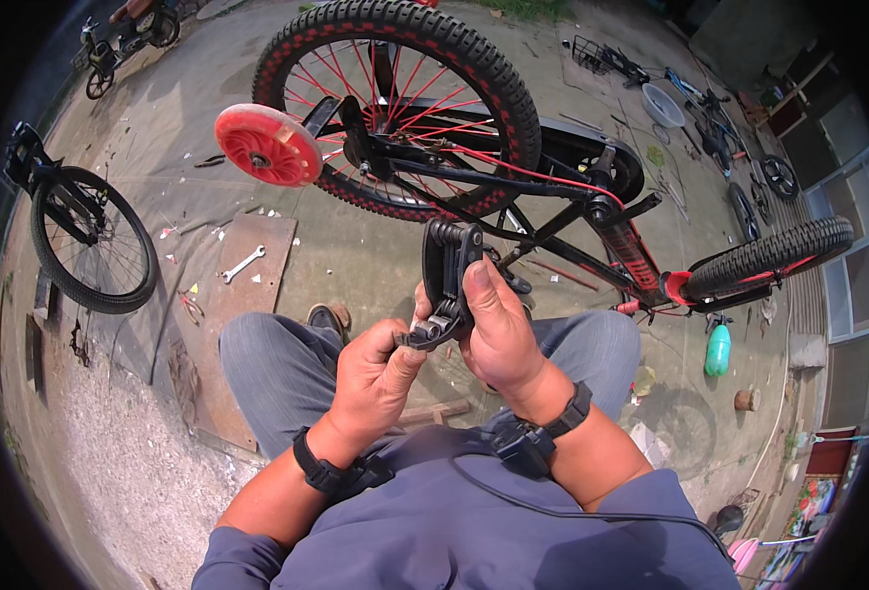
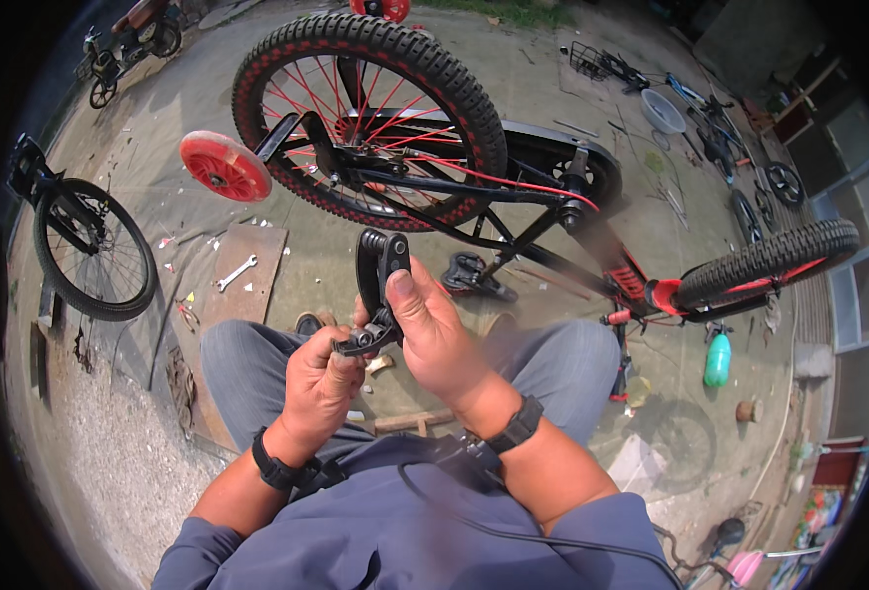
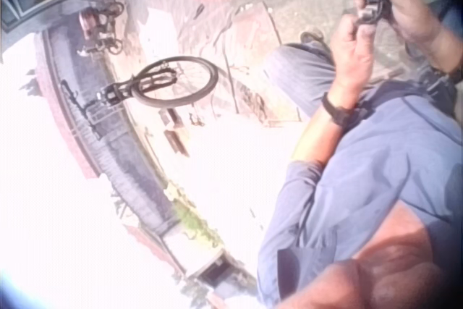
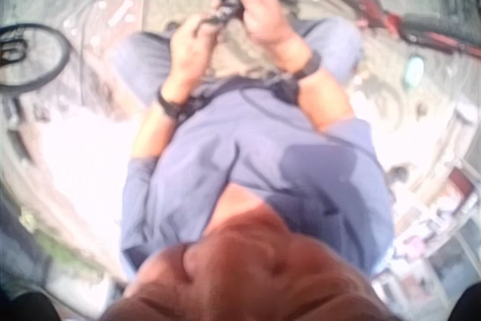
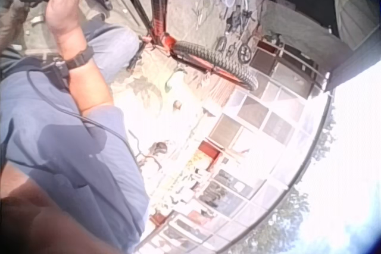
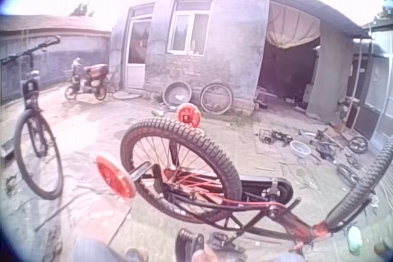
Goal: The person works on the rear wheel of a bicycle that is upside down on a stand. They use a multi-tool to adjust the rear derailleur and inspect the wheel hub and spokes.
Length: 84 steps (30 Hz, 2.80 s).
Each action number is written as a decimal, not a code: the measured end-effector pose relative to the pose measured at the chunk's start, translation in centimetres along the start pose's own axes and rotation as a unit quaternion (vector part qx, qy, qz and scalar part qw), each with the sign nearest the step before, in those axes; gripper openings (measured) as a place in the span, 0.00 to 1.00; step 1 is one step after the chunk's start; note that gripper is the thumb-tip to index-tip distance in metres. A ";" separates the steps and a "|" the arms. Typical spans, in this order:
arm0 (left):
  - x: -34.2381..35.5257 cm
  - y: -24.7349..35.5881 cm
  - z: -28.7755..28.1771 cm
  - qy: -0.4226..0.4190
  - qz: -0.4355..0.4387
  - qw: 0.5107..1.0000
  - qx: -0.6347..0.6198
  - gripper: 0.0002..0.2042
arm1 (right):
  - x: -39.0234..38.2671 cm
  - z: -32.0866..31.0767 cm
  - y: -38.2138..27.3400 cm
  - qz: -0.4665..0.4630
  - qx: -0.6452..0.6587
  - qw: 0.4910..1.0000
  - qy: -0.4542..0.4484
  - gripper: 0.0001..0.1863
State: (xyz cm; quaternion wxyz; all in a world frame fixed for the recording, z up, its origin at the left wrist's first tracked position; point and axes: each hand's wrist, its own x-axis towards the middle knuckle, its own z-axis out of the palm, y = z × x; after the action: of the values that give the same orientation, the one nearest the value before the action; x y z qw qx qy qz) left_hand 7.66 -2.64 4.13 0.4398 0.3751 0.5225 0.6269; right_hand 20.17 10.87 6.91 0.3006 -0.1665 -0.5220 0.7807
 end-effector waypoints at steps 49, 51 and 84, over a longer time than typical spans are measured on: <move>1.9 1.6 1.7 -0.101 0.177 0.953 0.225 0.11 | -0.8 -0.5 2.6 0.036 -0.006 0.988 0.151 0.16; 1.9 1.2 2.6 -0.098 0.239 0.928 0.269 0.14 | -0.1 -0.1 1.6 0.053 -0.007 0.986 0.157 0.17; 1.2 0.9 -2.8 -0.025 -0.163 0.913 -0.372 0.14 | -1.1 -3.6 -1.9 0.107 -0.060 0.980 0.154 0.36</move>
State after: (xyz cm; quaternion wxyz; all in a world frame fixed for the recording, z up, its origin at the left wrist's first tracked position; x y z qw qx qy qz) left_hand 4.55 -2.45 4.58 0.6563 0.1091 0.2940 0.6863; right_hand 23.65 13.22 7.16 0.2814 -0.3575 -0.4944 0.7407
